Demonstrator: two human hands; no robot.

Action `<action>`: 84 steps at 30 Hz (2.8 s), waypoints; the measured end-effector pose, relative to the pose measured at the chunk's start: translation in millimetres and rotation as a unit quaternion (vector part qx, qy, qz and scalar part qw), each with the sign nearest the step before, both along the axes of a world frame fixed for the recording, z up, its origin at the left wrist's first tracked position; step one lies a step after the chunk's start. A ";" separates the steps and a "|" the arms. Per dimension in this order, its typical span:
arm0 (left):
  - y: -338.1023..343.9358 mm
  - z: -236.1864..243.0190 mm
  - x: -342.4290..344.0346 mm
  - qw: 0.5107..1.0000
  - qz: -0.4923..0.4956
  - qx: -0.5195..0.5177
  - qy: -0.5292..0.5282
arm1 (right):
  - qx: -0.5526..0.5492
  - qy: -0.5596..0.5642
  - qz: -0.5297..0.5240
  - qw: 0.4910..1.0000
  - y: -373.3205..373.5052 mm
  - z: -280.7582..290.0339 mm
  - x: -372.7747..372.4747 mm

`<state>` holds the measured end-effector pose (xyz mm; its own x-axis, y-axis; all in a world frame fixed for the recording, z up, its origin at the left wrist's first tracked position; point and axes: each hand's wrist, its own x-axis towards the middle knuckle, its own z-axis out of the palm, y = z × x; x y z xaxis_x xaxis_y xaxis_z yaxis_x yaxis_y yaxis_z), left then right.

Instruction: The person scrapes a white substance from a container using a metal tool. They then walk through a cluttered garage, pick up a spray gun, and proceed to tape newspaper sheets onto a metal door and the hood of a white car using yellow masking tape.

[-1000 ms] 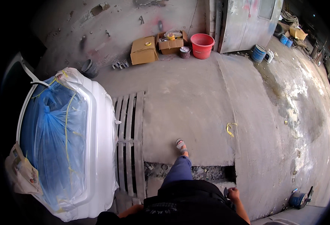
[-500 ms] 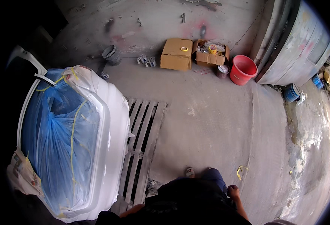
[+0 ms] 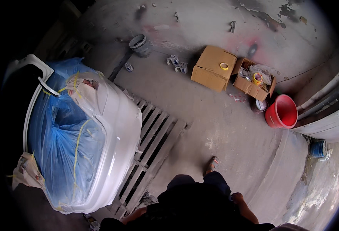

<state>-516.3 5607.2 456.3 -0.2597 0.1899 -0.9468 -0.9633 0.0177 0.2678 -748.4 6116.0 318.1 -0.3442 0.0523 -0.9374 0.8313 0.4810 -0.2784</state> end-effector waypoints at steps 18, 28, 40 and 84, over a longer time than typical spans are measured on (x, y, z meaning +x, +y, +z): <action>-121.3 4.3 -338.7 0.930 0.288 0.018 0.230 | -0.035 0.086 0.180 0.979 -227.6 23.4 -482.2; -257.2 -74.3 -490.2 0.969 0.089 -0.182 0.141 | -0.090 0.052 0.256 0.961 -424.0 -9.1 -718.5; -420.4 -28.8 -693.9 0.947 0.148 -0.252 0.135 | -0.107 -0.007 0.217 0.970 -775.4 12.3 -1007.4; -810.9 -272.9 -1098.8 0.949 0.275 -0.089 -0.129 | -0.159 -0.131 0.402 0.892 -1839.8 -467.3 -969.7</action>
<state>-1615.1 4796.3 183.4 -0.0281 -0.0749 -0.9968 -0.8734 -0.4831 0.0610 -1718.1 4276.2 -149.2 0.0831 -0.3960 -0.9145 0.3106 0.8823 -0.3538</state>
